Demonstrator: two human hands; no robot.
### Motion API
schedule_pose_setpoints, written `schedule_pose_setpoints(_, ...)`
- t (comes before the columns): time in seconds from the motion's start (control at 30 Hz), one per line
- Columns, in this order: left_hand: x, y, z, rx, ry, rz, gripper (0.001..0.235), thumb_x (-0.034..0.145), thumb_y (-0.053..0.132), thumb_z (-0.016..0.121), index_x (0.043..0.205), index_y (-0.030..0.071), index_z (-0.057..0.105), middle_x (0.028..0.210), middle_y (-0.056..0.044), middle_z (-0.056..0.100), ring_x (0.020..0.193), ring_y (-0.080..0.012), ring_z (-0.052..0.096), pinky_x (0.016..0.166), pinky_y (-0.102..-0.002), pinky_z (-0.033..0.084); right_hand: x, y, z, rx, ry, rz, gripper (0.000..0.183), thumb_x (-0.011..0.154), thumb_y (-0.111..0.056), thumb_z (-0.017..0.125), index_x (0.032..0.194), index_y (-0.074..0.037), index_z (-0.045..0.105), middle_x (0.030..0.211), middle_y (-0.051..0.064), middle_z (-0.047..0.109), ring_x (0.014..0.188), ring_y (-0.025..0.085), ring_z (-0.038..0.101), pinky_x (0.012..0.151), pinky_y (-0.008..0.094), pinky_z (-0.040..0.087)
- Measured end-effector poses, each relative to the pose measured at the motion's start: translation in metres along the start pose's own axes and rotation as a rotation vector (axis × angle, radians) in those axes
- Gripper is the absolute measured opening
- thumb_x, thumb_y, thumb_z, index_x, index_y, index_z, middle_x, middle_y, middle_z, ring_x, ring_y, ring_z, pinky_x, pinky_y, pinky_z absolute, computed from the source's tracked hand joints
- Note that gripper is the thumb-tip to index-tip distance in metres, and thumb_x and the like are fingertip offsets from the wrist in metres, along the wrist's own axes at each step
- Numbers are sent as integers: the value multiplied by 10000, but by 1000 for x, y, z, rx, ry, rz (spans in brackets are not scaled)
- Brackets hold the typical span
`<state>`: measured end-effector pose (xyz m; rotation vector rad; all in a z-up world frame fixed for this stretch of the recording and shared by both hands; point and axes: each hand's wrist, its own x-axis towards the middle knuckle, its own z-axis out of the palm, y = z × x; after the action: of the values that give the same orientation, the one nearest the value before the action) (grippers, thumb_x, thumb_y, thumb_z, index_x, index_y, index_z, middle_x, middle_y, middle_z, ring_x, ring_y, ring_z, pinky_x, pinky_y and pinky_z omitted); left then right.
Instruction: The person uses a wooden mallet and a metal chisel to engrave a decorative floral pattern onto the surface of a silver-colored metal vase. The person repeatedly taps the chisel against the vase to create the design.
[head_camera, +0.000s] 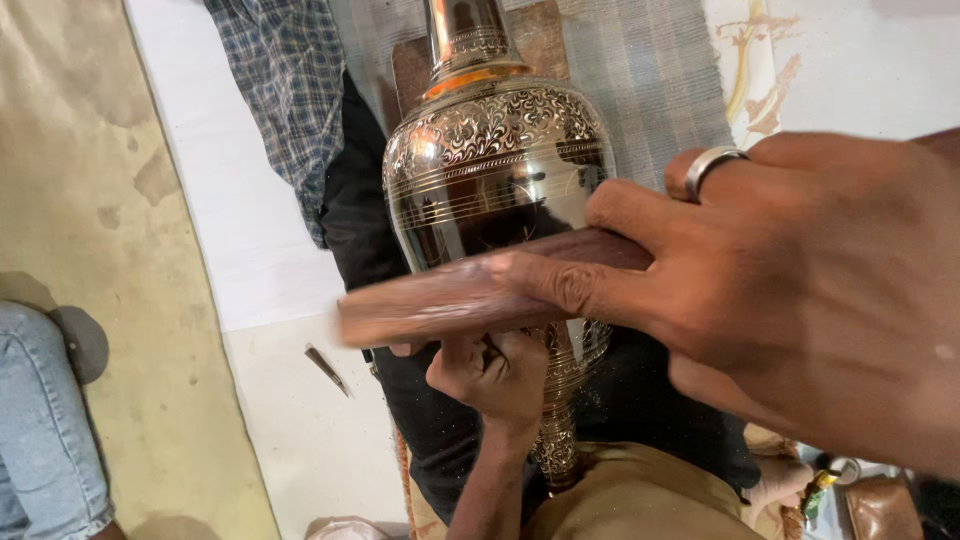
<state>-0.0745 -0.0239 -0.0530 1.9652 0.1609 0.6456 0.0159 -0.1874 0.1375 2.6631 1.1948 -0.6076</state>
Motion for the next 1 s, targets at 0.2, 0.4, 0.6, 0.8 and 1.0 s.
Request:
schedule_pose_setpoints(0.2, 7, -7, -10, -85, -169, -1, 46, 944, -17, 638, 963, -5, 678, 707, -34, 713, 543, -69, 626, 516, -236, 499, -9, 8, 20, 119, 48, 104, 969, 749, -165, 708, 1571, -474, 301, 1270, -16, 658, 597, 190, 687, 478, 321, 581)
schedule_pose_setpoints(0.4, 27, -12, -9, -133, -334, 125, 182, 923, -79, 619, 1045, 32, 697, 773, -31, 732, 598, -89, 678, 553, -236, 574, -23, 17, 57, 377, 48, 291, 950, 751, -120, 755, 1542, -475, 369, 1217, -3, 679, 616, 149, 709, 565, 291, 608)
schedule_pose_setpoints(0.6, 63, -3, -20, -61, -692, 268, 479, 767, -118, 573, 1211, 19, 690, 850, -73, 737, 693, -143, 733, 615, -278, 604, -58, 9, 119, 955, 372, 382, 869, 722, 62, 637, 1525, -239, 493, 1184, 107, 651, 771, 164, 713, 596, 252, 627)
schedule_pose_setpoints(0.8, 114, 9, -21, -120, -1070, 428, 639, 725, -79, 617, 1331, 121, 591, 1009, -56, 759, 714, -164, 670, 630, -310, 549, -56, -39, 209, 1370, 842, 583, 715, 750, 83, 697, 1450, 18, 572, 1226, 196, 728, 874, 181, 745, 801, 288, 641)
schedule_pose_setpoints(1.0, 124, -1, 7, 92, -1367, 560, 820, 673, -145, 654, 1377, 274, 648, 626, -38, 691, 444, -127, 538, 407, -280, 413, -76, -104, 247, 1236, 698, 974, 776, 681, 109, 775, 1433, 47, 597, 1140, 207, 747, 1012, 207, 735, 921, 333, 589)
